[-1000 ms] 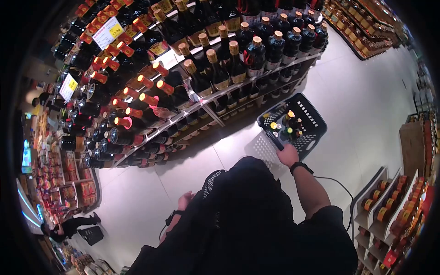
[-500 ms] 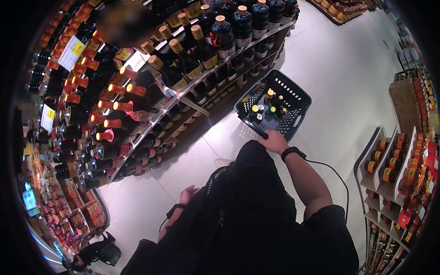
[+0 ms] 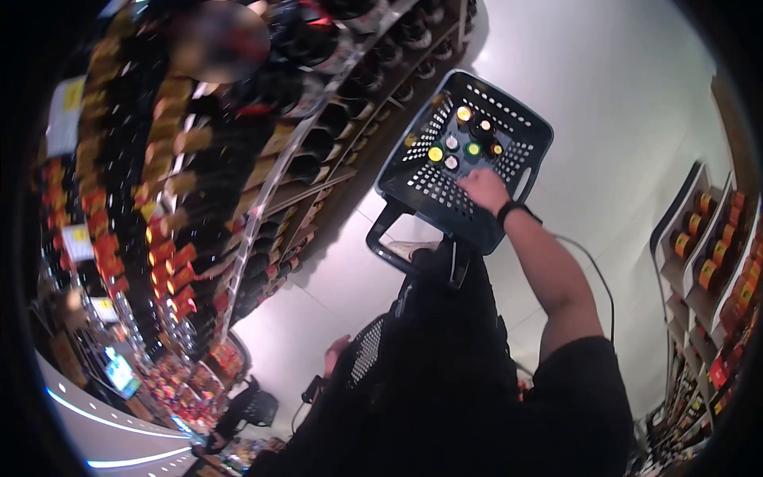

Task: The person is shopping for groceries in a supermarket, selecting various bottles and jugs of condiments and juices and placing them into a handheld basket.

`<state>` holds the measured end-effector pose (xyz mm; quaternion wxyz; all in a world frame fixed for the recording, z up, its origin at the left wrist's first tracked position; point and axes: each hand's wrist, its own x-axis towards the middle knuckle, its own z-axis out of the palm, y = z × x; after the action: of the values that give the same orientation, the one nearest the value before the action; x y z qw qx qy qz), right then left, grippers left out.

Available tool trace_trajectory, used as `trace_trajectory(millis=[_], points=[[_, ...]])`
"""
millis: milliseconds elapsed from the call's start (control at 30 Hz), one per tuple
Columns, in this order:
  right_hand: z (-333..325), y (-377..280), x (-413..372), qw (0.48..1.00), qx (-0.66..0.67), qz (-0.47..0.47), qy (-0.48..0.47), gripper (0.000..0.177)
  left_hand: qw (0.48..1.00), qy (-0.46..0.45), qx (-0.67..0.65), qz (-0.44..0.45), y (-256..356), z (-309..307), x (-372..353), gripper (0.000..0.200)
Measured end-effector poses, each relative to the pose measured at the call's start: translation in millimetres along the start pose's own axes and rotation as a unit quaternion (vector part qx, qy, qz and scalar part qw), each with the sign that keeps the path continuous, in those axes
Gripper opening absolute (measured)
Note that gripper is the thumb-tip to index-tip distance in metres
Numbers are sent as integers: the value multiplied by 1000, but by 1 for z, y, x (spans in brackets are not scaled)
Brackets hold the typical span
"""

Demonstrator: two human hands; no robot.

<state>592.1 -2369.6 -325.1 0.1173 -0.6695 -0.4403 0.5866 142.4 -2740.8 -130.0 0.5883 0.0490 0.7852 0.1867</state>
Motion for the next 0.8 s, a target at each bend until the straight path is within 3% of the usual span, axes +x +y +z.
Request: trace_trajectory(millis=[33, 100, 167, 200, 233, 300, 400, 567, 667, 700, 800], points=[[-6, 16, 31, 997, 5, 77, -2, 31, 996, -27, 78, 37, 11, 6, -9, 43], [-19, 50, 87, 991, -37, 132, 4, 30, 990, -44, 130, 40, 36, 29, -22, 42], [-26, 88, 143, 974, -85, 211, 12, 28, 995, -15, 92, -25, 66, 56, -33, 42], [-23, 108, 166, 958, -110, 265, 11, 39, 993, -17, 113, -24, 79, 66, -38, 41], [-26, 105, 172, 954, -131, 268, 25, 43, 990, -20, 137, -21, 92, 74, -40, 40], [-39, 92, 185, 943, -156, 292, 36, 49, 992, 29, 17, -120, 119, 93, -34, 40], [-37, 112, 214, 935, -160, 314, 45, 51, 990, 46, 44, -123, 134, 110, -27, 40], [-5, 209, 276, 921, -161, 343, 88, 60, 984, 47, 75, -153, 156, 131, -25, 40], [4, 222, 291, 933, -157, 314, 80, 58, 978, 37, 91, -187, 152, 131, -18, 40], [-5, 193, 280, 942, -156, 293, 39, 49, 976, 47, 77, -197, 149, 130, -16, 40], [16, 253, 309, 953, -184, 235, 54, 43, 978, 53, 66, -190, 140, 128, -12, 40]])
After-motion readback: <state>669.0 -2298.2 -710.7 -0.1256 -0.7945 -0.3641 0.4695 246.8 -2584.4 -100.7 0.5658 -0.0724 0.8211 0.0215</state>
